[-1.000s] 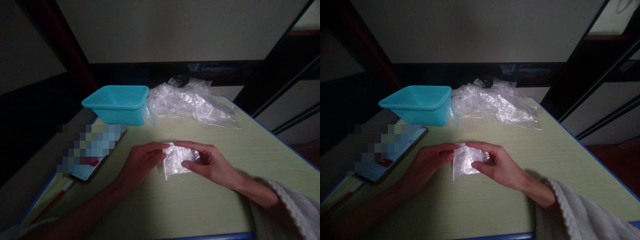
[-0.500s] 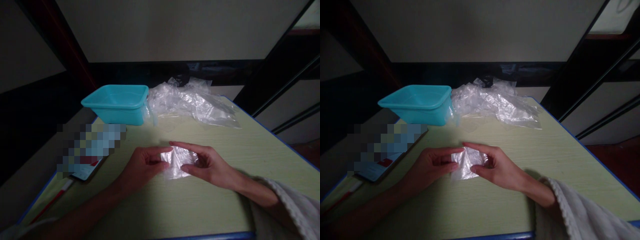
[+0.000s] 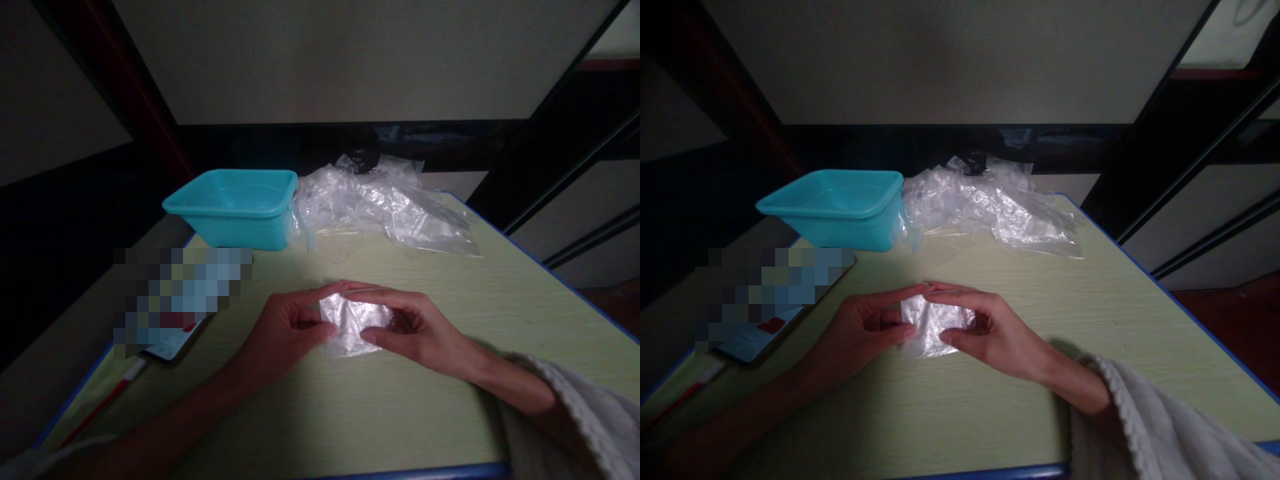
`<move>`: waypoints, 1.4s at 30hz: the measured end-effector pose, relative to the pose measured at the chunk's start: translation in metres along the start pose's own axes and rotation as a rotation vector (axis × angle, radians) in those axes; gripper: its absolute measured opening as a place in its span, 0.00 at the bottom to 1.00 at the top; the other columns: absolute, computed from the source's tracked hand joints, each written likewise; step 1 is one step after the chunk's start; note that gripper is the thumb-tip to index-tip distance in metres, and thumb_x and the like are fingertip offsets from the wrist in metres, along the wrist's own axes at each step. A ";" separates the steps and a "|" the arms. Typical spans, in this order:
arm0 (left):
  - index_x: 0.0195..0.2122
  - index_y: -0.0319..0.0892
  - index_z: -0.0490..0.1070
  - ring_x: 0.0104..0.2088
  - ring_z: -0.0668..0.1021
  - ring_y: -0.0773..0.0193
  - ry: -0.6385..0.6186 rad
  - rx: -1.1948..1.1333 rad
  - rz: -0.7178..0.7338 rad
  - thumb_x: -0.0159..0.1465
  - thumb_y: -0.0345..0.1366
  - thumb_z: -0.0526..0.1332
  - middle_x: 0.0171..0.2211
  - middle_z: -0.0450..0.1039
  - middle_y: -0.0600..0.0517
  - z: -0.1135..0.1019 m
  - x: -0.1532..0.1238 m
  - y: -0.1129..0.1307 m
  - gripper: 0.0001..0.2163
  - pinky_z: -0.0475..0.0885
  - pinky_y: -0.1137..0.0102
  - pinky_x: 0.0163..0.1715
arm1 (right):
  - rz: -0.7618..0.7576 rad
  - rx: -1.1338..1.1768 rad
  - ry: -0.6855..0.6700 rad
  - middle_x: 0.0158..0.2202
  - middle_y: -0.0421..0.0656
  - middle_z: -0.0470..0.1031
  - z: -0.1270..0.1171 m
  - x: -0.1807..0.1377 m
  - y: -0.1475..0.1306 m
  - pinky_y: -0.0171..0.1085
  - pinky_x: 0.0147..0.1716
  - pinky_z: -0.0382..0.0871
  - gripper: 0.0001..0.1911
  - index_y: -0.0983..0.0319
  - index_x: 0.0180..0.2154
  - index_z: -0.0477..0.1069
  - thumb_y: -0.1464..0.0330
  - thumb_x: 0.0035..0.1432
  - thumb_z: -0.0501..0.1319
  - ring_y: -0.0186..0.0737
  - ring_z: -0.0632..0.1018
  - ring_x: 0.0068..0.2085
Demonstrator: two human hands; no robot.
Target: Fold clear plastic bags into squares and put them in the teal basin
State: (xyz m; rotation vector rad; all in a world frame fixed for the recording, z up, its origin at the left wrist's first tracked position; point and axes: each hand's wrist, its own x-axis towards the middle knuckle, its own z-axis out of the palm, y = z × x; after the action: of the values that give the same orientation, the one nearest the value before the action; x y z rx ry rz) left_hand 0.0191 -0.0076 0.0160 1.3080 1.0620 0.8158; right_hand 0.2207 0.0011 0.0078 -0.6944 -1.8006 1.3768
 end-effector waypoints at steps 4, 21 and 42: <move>0.51 0.40 0.72 0.21 0.69 0.71 -0.004 -0.054 -0.006 0.48 0.31 0.64 0.22 0.72 0.55 0.000 0.001 -0.001 0.26 0.61 0.77 0.23 | 0.074 0.010 0.006 0.52 0.41 0.72 0.001 -0.001 0.003 0.31 0.40 0.70 0.19 0.55 0.48 0.73 0.74 0.54 0.62 0.36 0.74 0.49; 0.56 0.38 0.66 0.21 0.71 0.68 0.004 0.013 -0.067 0.49 0.34 0.63 0.23 0.76 0.53 -0.001 0.000 0.003 0.31 0.59 0.76 0.21 | 0.228 -0.018 0.052 0.43 0.43 0.75 0.004 -0.002 -0.002 0.30 0.25 0.64 0.23 0.58 0.51 0.71 0.72 0.50 0.62 0.30 0.69 0.28; 0.62 0.38 0.56 0.19 0.70 0.68 -0.020 0.053 -0.027 0.51 0.32 0.63 0.20 0.73 0.55 -0.003 0.005 0.003 0.36 0.60 0.77 0.20 | 0.209 -0.076 0.042 0.34 0.41 0.74 0.003 -0.002 -0.002 0.30 0.19 0.58 0.18 0.59 0.48 0.74 0.68 0.53 0.62 0.29 0.63 0.23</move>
State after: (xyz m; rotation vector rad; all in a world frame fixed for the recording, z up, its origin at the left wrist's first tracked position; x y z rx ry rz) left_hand 0.0181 -0.0020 0.0183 1.3408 1.0898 0.7575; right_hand 0.2196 -0.0022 0.0088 -0.9675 -1.7952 1.4224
